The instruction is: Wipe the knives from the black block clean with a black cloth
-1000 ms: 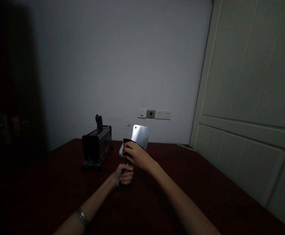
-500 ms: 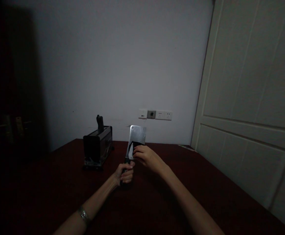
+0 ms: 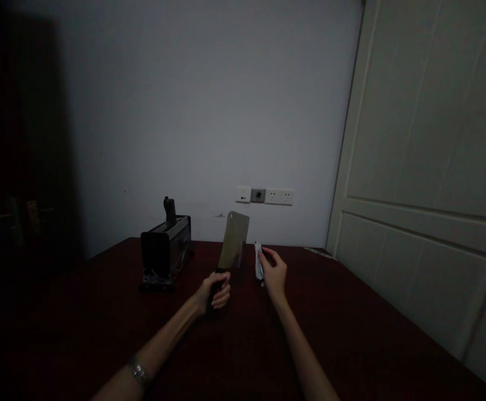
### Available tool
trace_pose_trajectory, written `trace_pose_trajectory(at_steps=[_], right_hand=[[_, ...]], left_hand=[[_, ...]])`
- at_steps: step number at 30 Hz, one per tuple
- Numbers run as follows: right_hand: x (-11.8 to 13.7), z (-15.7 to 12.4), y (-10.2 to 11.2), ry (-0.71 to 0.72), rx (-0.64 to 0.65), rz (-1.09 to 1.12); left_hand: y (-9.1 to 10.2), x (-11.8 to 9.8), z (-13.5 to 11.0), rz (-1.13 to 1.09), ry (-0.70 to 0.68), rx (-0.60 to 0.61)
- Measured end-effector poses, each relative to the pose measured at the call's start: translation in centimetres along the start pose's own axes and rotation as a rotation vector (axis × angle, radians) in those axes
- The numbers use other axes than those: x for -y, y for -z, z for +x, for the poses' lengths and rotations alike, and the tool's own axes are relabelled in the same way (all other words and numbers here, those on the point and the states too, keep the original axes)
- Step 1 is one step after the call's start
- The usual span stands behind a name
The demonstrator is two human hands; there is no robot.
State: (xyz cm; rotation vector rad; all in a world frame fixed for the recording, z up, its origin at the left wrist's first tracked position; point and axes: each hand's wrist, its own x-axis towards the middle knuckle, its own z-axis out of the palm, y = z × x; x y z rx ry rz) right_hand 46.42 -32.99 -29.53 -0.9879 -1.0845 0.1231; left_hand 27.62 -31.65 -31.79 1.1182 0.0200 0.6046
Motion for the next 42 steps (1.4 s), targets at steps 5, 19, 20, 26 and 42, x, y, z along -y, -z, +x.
trace_pose_trajectory(at_steps=[5,19,20,26,42], right_hand=[[-3.1,-0.6,-0.8,-0.186,-0.044,0.055],[-5.7,-2.4,-0.9,-0.380,0.088,0.093],[-5.7,-2.4,-0.9,-0.385,0.094,0.095],[-5.8,-2.6,-1.1,-0.418,0.117,0.116],[-5.3,-2.7,-1.0,-0.555,0.048,0.250]], left_hand=[[-0.1,0.0,0.3,0.027,-0.055,-0.127],[0.8,-0.4,0.2,0.036,-0.109,-0.218],[0.8,-0.4,0.2,0.048,-0.119,-0.225],[0.7,-0.4,0.5,0.211,-0.207,-0.374],[-0.6,0.6,0.9,0.694,-0.315,-0.582]])
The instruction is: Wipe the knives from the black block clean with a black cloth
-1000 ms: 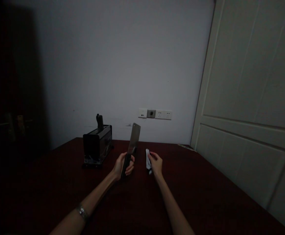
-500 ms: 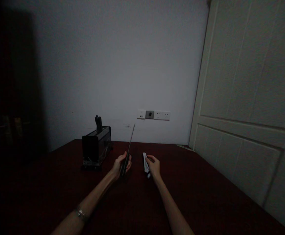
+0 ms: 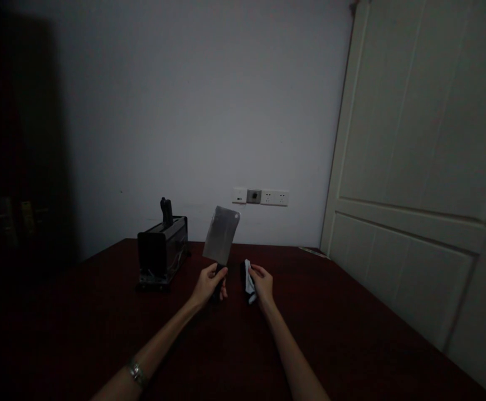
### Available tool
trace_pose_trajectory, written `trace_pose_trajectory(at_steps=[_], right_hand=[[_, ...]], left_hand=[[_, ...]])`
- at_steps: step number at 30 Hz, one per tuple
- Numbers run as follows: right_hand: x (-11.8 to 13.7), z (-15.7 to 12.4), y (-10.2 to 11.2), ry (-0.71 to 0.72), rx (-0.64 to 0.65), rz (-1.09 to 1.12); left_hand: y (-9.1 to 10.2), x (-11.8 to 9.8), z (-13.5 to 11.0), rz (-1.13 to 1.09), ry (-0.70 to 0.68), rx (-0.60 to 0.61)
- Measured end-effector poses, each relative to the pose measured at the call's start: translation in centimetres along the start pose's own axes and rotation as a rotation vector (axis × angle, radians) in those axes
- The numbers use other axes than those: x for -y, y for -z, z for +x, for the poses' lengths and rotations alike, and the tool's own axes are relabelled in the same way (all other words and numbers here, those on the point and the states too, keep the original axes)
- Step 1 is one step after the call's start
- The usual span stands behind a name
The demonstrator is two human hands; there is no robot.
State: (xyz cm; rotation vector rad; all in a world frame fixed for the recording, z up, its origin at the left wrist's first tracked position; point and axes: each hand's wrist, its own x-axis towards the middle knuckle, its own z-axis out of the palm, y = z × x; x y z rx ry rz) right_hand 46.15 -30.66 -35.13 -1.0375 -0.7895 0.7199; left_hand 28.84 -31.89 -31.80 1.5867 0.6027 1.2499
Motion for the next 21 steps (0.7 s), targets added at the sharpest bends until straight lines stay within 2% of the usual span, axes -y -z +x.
trace_pose_trajectory(at_steps=[6,8,10,14,18,21], right_hand=[[0.7,-0.2,0.0,-0.006,-0.017,0.060],[1.7,-0.4,0.0,0.059,-0.013,0.037],[3.2,-0.8,-0.1,0.216,0.008,-0.048],[6.6,-2.2,-0.7,0.634,0.124,-0.268],[8.7,-3.1,-1.8,0.951,0.406,-0.507],[9.2,-2.7,-2.4,1.068,0.617,-0.714]], left_hand=[[-0.2,0.1,-0.1,0.033,0.015,-0.112],[-0.2,0.2,0.0,0.033,0.031,-0.132],[-0.3,0.4,-0.1,0.024,0.039,-0.144],[-0.4,0.8,-0.2,-0.058,0.020,-0.119],[-0.3,0.9,-0.4,-0.139,0.030,-0.096],[-0.4,0.9,-0.4,-0.143,0.035,-0.089]])
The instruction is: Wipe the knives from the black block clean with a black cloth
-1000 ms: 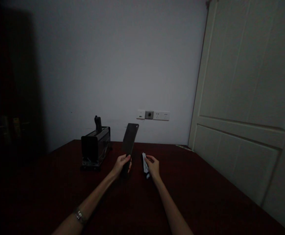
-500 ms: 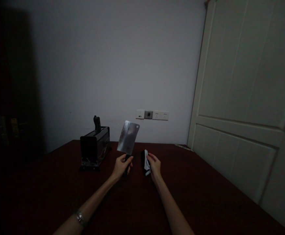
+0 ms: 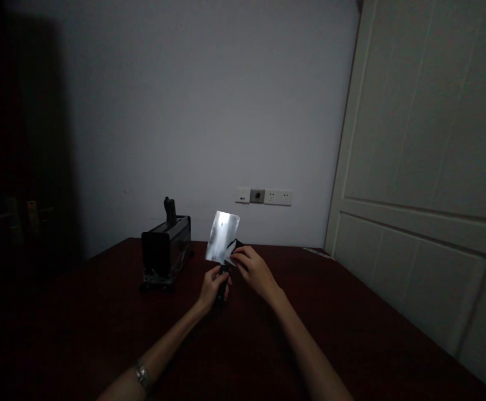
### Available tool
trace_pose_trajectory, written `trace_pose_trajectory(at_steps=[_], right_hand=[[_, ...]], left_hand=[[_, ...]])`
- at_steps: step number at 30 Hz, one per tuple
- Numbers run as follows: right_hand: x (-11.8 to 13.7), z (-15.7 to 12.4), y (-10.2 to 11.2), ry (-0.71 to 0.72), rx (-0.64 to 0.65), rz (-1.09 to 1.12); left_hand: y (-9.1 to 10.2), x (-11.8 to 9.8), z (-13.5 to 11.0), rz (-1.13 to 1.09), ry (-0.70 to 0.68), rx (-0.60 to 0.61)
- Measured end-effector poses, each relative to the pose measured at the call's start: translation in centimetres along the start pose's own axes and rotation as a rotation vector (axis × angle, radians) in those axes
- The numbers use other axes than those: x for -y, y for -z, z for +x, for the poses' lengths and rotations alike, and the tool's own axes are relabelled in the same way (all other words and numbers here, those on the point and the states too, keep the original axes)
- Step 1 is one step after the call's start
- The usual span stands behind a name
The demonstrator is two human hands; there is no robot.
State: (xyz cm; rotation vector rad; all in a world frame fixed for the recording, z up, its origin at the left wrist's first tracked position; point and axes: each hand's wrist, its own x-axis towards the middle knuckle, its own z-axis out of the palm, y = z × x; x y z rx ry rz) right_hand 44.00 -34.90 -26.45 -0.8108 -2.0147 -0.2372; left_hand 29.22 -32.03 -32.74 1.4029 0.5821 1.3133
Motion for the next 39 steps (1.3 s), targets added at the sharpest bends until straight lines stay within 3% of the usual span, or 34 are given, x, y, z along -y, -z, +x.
trace_pose_trajectory(at_steps=[5,14,20,25,27,33,39], right_hand=[[-0.3,0.6,0.0,0.104,0.188,-0.175],[1.1,0.4,-0.4,0.139,0.218,-0.274],[0.9,0.4,-0.6,0.066,0.139,-0.049],[0.1,2.4,0.4,-0.039,-0.131,0.029],[-0.1,3.5,1.0,-0.018,-0.156,-0.004],[-0.7,4.2,0.8,0.186,0.232,-0.039],[-0.4,2.9,0.9,0.124,0.289,-0.026]], left_hand=[[-0.2,-0.2,-0.1,0.028,0.010,0.014],[-0.9,-0.8,-0.7,0.023,0.072,0.011],[-1.0,-0.9,-0.7,-0.032,0.083,0.045],[-1.2,-0.6,-0.7,-0.103,0.149,0.053],[-1.2,-0.5,-0.7,-0.117,0.169,0.061],[-1.2,-0.6,-0.8,-0.108,0.149,0.086],[-1.3,-0.5,-0.9,-0.107,0.164,0.131]])
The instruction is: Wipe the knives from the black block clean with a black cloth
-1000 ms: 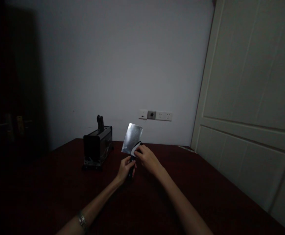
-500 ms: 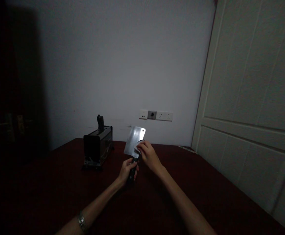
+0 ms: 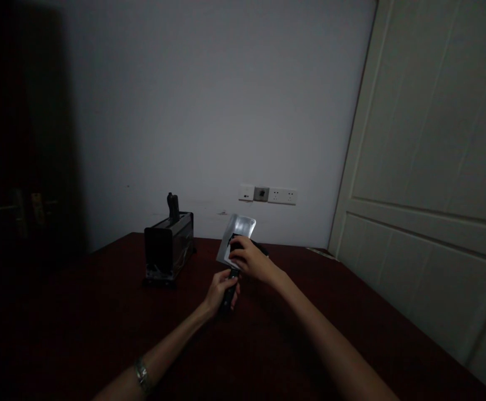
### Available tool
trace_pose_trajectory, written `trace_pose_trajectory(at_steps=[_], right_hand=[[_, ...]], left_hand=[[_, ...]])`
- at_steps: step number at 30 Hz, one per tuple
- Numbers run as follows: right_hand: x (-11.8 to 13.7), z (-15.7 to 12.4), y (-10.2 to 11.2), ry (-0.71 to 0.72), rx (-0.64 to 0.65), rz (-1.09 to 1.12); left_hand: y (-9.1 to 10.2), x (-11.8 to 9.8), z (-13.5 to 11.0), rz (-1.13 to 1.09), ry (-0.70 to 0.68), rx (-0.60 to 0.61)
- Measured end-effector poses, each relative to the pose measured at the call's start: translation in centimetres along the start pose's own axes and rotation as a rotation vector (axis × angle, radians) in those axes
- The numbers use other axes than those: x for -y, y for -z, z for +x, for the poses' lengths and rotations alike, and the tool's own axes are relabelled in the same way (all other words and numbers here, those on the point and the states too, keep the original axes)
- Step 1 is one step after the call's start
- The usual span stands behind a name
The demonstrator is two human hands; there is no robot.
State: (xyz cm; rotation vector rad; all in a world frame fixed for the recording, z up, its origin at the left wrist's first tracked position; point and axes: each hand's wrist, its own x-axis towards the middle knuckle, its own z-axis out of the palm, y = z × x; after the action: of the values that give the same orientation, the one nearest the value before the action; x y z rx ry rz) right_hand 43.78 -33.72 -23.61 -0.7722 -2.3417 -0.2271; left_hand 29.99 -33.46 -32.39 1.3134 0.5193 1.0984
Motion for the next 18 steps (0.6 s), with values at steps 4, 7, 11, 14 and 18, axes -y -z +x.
trace_pose_trajectory(at_steps=[4,7,11,14,18], right_hand=[[0.2,-0.3,1.1,0.001,0.095,0.074],[0.2,-0.4,2.0,-0.014,0.139,0.109],[0.2,-0.2,3.0,-0.046,0.216,0.109],[0.2,0.0,2.7,-0.020,0.208,0.089],[0.4,-0.1,1.1,0.007,0.068,0.044]], left_hand=[[-0.1,0.1,-0.1,-0.005,0.010,0.006],[-0.3,0.0,-0.3,-0.012,0.012,0.022],[-0.6,-0.3,-0.6,-0.030,0.026,0.031],[-0.6,-0.4,-0.6,-0.021,0.003,0.013],[-0.6,-0.2,-0.5,0.016,-0.055,-0.039]])
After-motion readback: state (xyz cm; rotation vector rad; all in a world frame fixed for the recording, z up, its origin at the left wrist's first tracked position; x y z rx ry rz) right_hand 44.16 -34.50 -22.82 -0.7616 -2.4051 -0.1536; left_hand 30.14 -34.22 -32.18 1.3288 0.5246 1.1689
